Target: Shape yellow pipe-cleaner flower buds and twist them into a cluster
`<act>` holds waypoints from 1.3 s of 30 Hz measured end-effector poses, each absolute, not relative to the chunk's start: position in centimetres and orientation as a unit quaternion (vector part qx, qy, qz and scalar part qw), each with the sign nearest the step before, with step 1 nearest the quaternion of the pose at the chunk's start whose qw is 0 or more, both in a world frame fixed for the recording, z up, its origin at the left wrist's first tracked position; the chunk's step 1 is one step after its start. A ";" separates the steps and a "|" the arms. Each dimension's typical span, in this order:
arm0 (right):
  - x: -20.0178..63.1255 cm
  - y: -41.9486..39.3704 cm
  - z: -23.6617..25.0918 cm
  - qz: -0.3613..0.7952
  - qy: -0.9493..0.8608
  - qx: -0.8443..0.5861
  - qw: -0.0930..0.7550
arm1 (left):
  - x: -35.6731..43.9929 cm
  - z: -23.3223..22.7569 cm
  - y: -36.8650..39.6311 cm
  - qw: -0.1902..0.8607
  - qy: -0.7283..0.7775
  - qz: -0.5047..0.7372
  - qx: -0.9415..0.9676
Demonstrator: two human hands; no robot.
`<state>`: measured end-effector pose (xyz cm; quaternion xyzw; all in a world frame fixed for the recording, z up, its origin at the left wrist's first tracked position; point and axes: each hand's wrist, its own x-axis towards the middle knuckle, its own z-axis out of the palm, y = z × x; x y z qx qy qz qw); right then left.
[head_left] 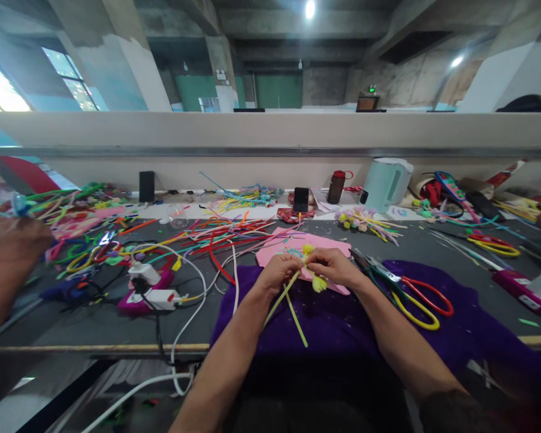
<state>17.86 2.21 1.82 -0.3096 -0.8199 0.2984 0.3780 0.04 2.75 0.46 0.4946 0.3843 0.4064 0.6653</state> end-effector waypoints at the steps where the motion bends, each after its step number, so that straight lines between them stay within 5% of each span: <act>1: 18.0 2.2 1.9 0.282 -0.828 -0.298 0.382 | 0.1 0.5 2.8 0.683 0.378 0.405 0.476; 12: 17.3 1.2 2.1 0.259 -0.788 -0.234 0.508 | 0.2 1.2 2.1 0.784 0.272 0.399 0.391; 24: 15.2 1.6 0.2 0.487 -0.542 -0.311 0.610 | 1.9 1.0 0.9 0.631 0.311 0.535 0.467; 34: 14.1 1.3 0.1 0.630 -0.440 -0.280 0.576 | 2.0 1.1 0.3 0.482 0.344 0.607 0.530; 39: 14.2 1.4 0.1 0.619 -0.428 -0.300 0.586 | 2.2 1.2 0.3 0.509 0.359 0.585 0.519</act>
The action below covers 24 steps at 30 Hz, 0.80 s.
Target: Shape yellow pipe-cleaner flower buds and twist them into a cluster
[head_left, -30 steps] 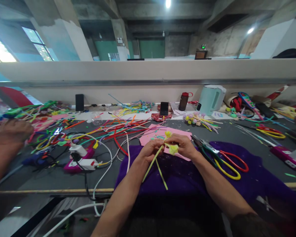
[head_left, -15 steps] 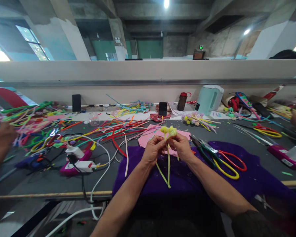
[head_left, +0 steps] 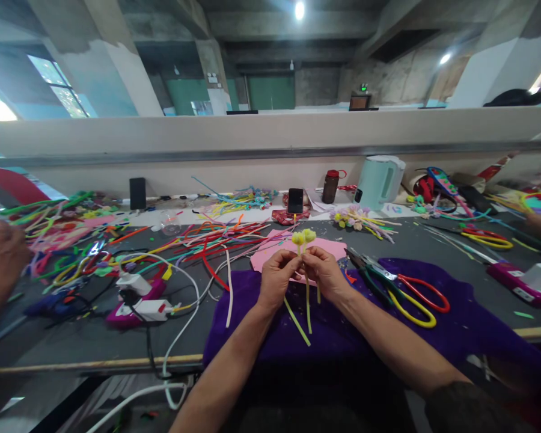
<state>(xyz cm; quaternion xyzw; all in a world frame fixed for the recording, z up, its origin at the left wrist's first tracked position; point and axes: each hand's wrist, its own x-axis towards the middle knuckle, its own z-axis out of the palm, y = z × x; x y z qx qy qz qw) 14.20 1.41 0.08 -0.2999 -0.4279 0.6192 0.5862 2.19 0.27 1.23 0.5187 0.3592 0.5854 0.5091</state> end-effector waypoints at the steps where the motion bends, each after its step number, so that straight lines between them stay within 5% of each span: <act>1: 14.3 1.4 0.2 0.607 -0.436 -0.305 0.591 | 2.2 1.3 0.3 0.529 0.359 0.575 0.510; 24: 14.7 1.5 0.5 0.584 -0.479 -0.310 0.577 | 1.3 1.4 1.2 0.626 0.337 0.530 0.462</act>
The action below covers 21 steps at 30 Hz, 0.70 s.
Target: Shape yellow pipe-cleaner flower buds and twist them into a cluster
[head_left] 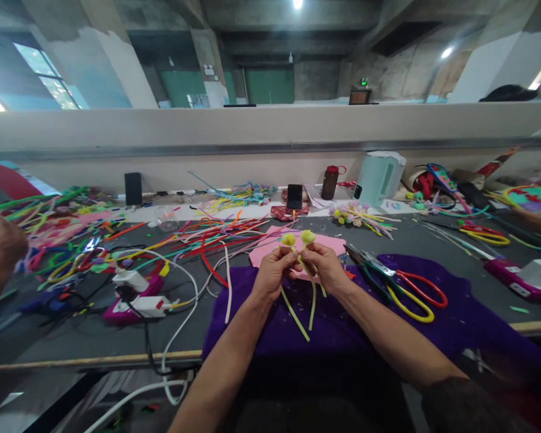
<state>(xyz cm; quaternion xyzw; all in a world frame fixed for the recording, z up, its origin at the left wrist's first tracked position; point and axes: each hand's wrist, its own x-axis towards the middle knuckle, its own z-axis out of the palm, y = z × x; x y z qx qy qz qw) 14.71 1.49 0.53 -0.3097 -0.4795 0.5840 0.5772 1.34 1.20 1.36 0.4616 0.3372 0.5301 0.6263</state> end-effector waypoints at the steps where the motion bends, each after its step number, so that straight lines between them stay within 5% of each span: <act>1: 14.7 1.5 0.5 0.584 -0.482 -0.311 0.575 | 1.4 1.4 1.2 0.629 0.340 0.530 0.456; 12: 15.0 1.7 0.5 0.611 -0.495 -0.307 0.537 | 1.0 1.8 1.4 0.636 0.340 0.541 0.433; 21: 16.5 1.9 1.7 0.506 -0.608 -0.301 0.533 | -0.1 2.1 1.3 0.715 0.278 0.459 0.448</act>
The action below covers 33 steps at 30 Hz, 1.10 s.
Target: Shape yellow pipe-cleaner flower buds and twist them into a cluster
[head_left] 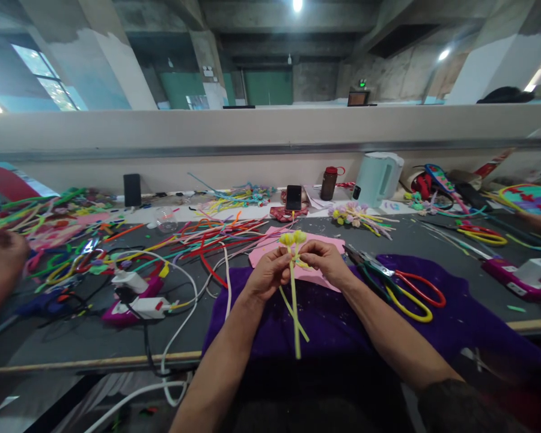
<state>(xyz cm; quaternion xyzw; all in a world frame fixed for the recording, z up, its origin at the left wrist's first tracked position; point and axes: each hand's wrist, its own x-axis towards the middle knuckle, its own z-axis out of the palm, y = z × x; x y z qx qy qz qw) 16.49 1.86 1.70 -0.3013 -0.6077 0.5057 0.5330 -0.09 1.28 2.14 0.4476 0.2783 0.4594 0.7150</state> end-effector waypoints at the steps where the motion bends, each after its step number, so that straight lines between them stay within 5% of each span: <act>1: 16.7 2.0 1.8 0.512 -0.619 -0.297 0.516 | -0.2 2.2 1.2 0.720 0.271 0.452 0.451; 11: 17.8 2.9 1.3 0.597 -0.665 -0.263 0.364 | -1.1 2.0 0.3 0.710 0.258 0.375 0.538; 27: 17.6 3.2 0.8 0.599 -0.574 -0.206 0.519 | -1.4 2.2 0.7 0.686 0.289 0.357 0.564; 33: 18.5 3.2 1.2 0.606 -0.601 -0.172 0.492 | -1.2 2.2 1.2 0.660 0.330 0.372 0.564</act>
